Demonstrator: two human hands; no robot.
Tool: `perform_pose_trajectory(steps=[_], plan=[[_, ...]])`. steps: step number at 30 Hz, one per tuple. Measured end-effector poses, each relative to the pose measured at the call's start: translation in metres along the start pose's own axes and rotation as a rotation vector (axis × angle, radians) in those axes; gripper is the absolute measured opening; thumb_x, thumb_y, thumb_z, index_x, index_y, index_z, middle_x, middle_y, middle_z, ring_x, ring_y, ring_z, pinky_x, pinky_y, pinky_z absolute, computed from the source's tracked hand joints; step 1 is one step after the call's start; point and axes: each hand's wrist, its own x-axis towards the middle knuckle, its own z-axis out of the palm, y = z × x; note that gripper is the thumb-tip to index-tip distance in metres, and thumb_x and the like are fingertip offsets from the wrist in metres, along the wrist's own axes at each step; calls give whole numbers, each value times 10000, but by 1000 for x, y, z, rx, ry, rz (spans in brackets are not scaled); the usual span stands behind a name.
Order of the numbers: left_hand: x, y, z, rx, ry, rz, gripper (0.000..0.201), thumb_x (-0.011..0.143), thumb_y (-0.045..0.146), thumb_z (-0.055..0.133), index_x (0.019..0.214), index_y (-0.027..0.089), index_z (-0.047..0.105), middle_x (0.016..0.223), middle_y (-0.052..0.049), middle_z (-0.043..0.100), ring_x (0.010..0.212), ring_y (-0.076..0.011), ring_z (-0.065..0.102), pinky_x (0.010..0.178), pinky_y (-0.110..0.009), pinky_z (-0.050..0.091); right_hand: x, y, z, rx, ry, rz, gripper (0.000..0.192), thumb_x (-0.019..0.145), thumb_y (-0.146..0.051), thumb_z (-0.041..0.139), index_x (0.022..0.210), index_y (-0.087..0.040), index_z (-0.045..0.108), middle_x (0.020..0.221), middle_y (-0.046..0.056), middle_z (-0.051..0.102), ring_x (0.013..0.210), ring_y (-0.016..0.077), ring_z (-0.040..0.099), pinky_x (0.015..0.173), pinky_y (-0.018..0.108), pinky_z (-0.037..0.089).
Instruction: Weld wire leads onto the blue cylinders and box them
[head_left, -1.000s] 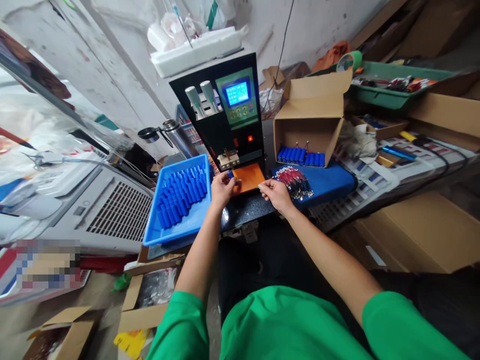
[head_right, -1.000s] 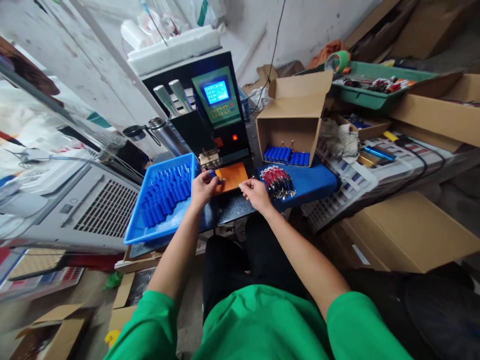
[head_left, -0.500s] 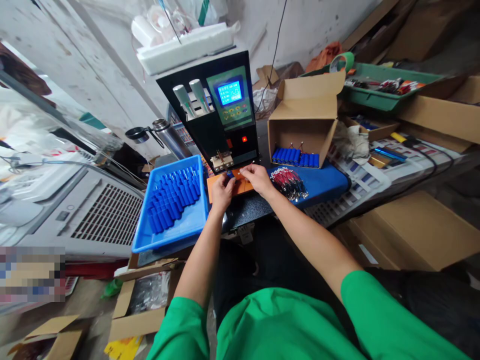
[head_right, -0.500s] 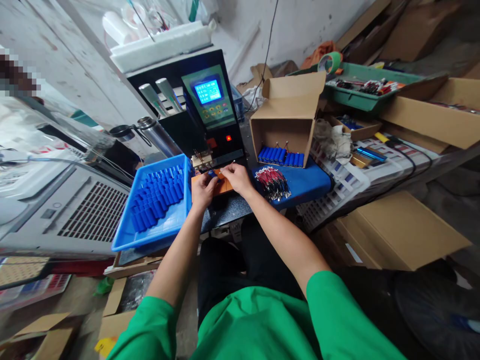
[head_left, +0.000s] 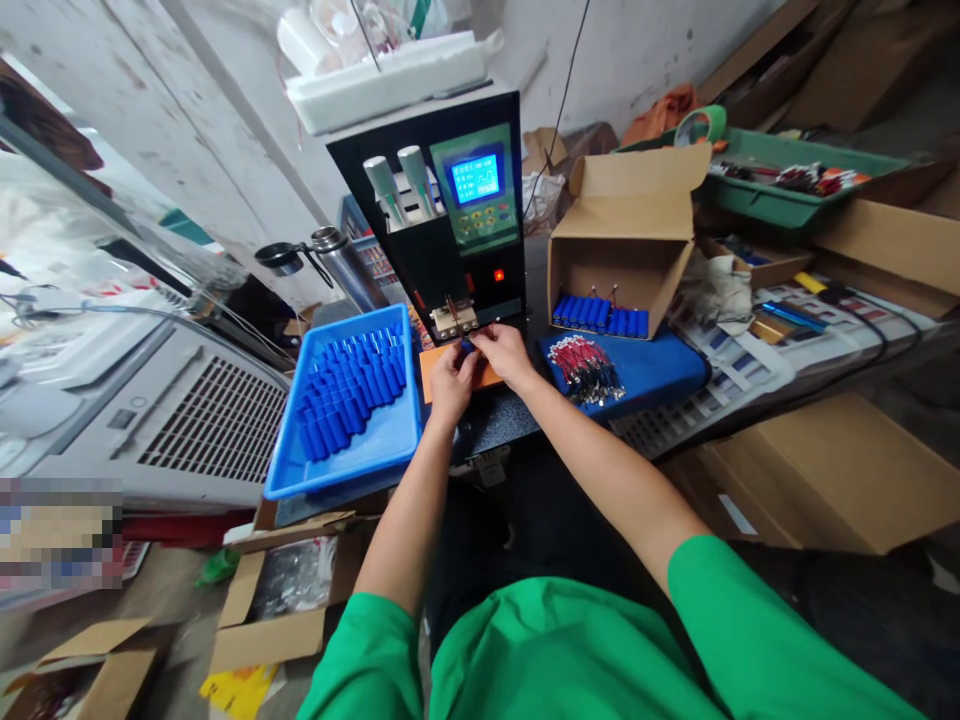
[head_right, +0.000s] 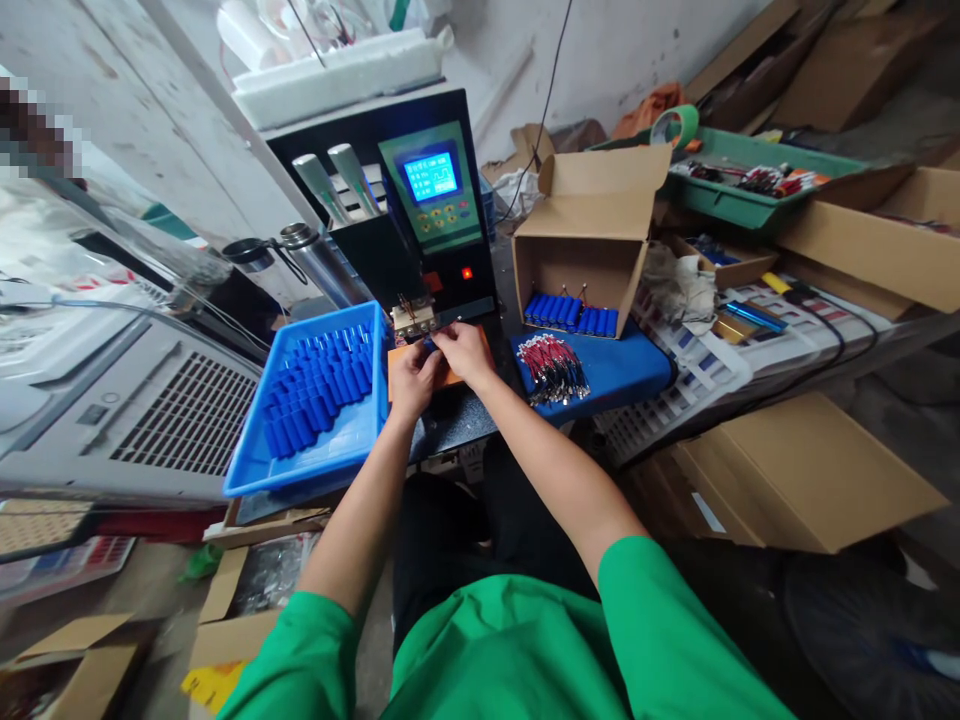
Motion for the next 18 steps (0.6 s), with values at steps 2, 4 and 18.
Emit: perform_pose_trajectory(steps=[2, 4, 18], plan=[[1, -2, 0, 7, 1, -3, 269, 902, 312, 624, 1108, 163, 711, 1015, -73, 765, 918, -204, 702, 884, -337, 563, -1, -3, 0, -35, 9, -11, 222, 823, -377, 653, 744, -170, 671, 752, 35, 723, 738, 188, 652, 670, 267, 473], [1, -3, 0, 8, 3, -8, 291, 902, 306, 621, 1142, 163, 705, 1060, -80, 766, 966, -214, 704, 918, -348, 557, -3, -7, 1, -53, 11, -13, 215, 827, -367, 652, 747, -168, 670, 757, 40, 726, 749, 190, 655, 679, 268, 476], [-1, 9, -1, 3, 0, -36, 284, 905, 325, 619, 1125, 166, 702, 1010, -66, 761, 923, -198, 697, 881, -323, 556, -3, -17, 2, -48, 15, 14, 171, 822, -312, 669, 719, -175, 671, 765, 39, 734, 760, 193, 660, 676, 263, 470]])
